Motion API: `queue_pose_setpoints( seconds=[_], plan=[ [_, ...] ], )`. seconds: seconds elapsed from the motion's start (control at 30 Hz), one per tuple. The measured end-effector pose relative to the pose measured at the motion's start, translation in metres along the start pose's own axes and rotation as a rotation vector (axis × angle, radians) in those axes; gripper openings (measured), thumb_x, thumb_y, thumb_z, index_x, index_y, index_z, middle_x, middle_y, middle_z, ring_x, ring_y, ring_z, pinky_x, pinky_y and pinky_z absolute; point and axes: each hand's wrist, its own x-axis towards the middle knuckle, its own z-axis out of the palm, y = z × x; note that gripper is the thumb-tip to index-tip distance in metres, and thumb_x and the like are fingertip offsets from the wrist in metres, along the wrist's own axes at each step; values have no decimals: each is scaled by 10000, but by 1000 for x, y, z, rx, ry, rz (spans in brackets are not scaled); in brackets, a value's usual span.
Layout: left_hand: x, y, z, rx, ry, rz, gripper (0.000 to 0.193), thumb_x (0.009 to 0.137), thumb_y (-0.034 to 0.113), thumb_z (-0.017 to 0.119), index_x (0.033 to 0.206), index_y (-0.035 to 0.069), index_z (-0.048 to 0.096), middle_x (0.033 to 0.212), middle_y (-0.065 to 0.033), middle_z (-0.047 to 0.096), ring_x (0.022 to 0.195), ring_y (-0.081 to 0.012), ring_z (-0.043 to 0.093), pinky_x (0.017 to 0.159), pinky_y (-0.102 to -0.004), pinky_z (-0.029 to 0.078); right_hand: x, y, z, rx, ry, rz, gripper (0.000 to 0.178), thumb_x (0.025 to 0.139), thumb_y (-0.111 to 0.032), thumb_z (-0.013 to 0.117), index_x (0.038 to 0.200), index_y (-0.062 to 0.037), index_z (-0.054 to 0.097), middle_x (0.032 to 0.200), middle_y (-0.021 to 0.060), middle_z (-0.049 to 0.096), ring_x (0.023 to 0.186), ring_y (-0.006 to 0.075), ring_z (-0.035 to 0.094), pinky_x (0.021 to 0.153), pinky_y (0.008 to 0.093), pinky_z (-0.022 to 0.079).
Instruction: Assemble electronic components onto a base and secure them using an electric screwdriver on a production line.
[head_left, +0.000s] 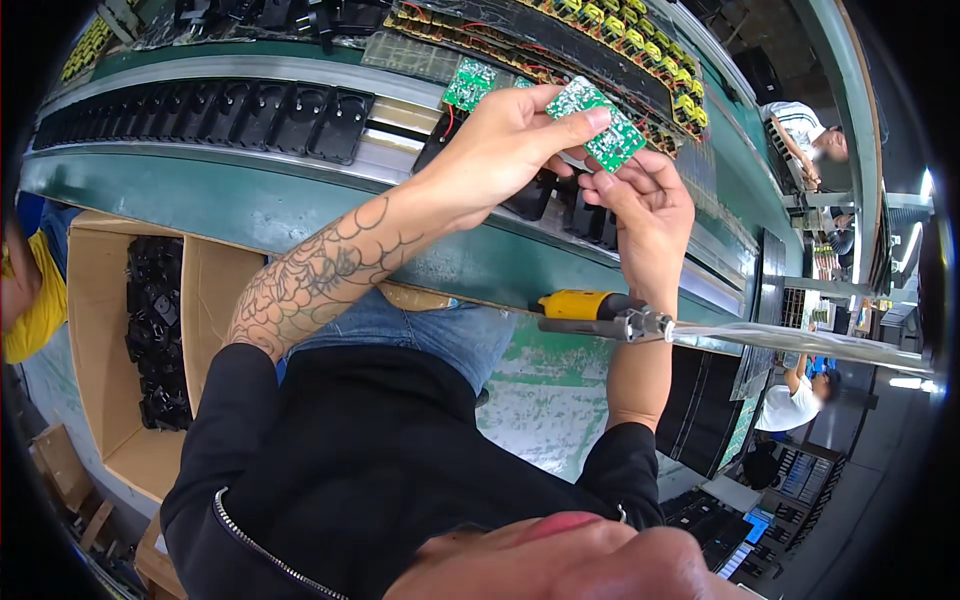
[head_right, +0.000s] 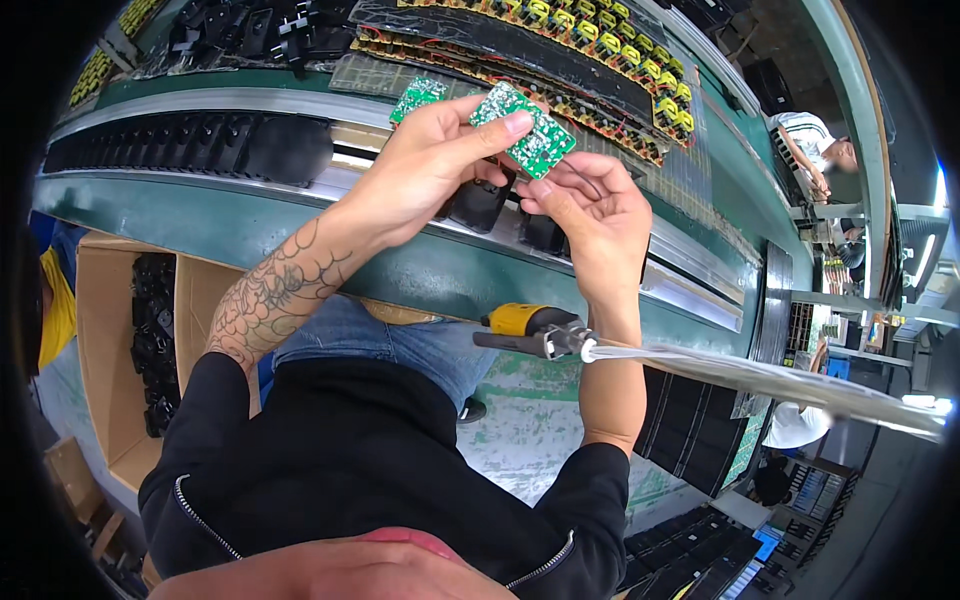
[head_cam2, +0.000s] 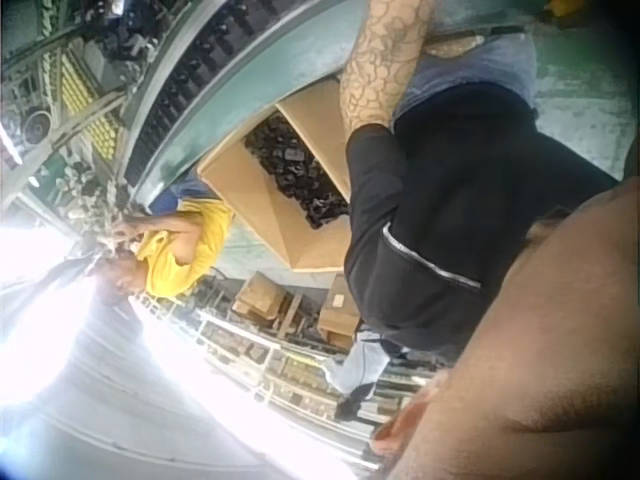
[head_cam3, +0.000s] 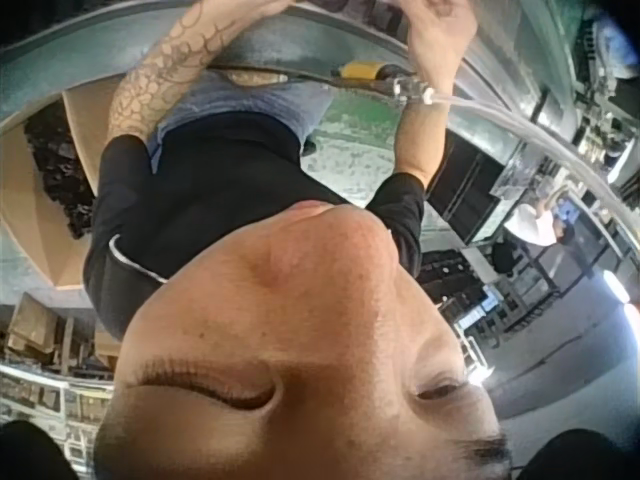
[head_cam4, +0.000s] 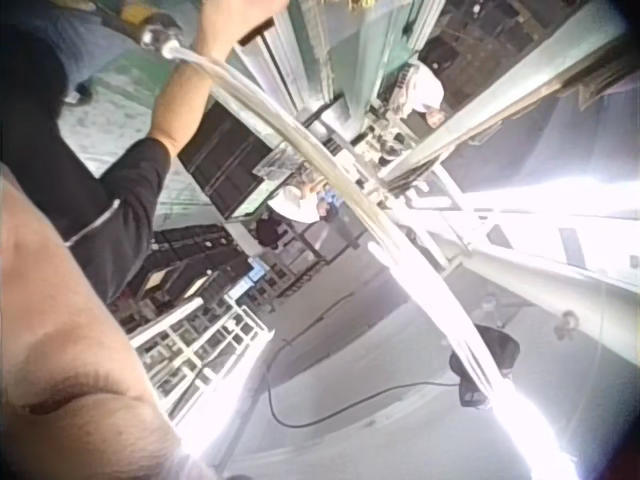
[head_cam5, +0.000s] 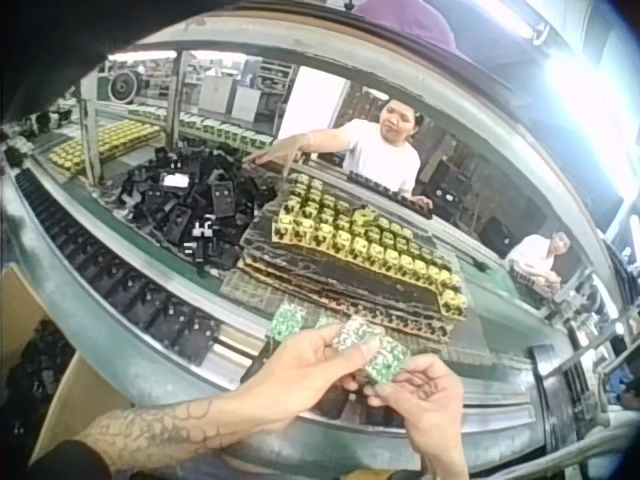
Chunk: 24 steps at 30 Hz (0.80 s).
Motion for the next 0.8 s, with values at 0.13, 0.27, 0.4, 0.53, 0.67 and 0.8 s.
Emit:
queue_pose_setpoints(
  seconds=[0.13,0.27,0.4,0.53,0.67,0.8],
  plan=[
    [-3,14,1,101,-40,9,261,950,186,677,1089,-36,671,889,-81,710,737,-64,610,649,-170,494,1,9,-18,248,-96,-14,301,840,114,675,1108,52,552,943,189,694,844,242,695,703,301,574],
    [0,13,1,191,-6,72,278,948,196,683,1106,-32,674,893,-77,713,738,-56,604,652,-164,484,-5,18,-24,323,-169,-112,321,831,129,666,1123,44,561,952,177,700,843,227,686,686,292,551],
    [3,11,-3,320,41,170,301,941,202,691,1136,-26,673,905,-69,715,737,-56,598,655,-165,478,-10,10,-32,225,-153,-146,327,825,133,665,1128,40,584,955,163,709,832,202,675,677,275,534],
    [8,10,-4,517,28,288,319,925,188,700,1162,-24,674,906,-56,717,709,-74,589,623,-183,468,-10,-23,-38,-59,25,35,298,820,117,684,1102,38,630,936,147,718,799,164,665,678,243,528],
    [18,9,3,818,-72,350,343,888,220,727,1166,21,695,871,-38,709,653,-101,576,588,-227,462,-7,-32,-32,-386,-38,135,202,847,45,698,1047,28,670,955,136,729,798,128,653,656,205,490],
    [24,7,10,948,-92,358,350,855,261,740,1138,57,715,841,-45,698,631,-134,576,583,-260,466,-2,-12,-34,-394,7,101,176,820,55,732,990,38,693,889,102,730,729,84,619,642,165,468]
  ],
)
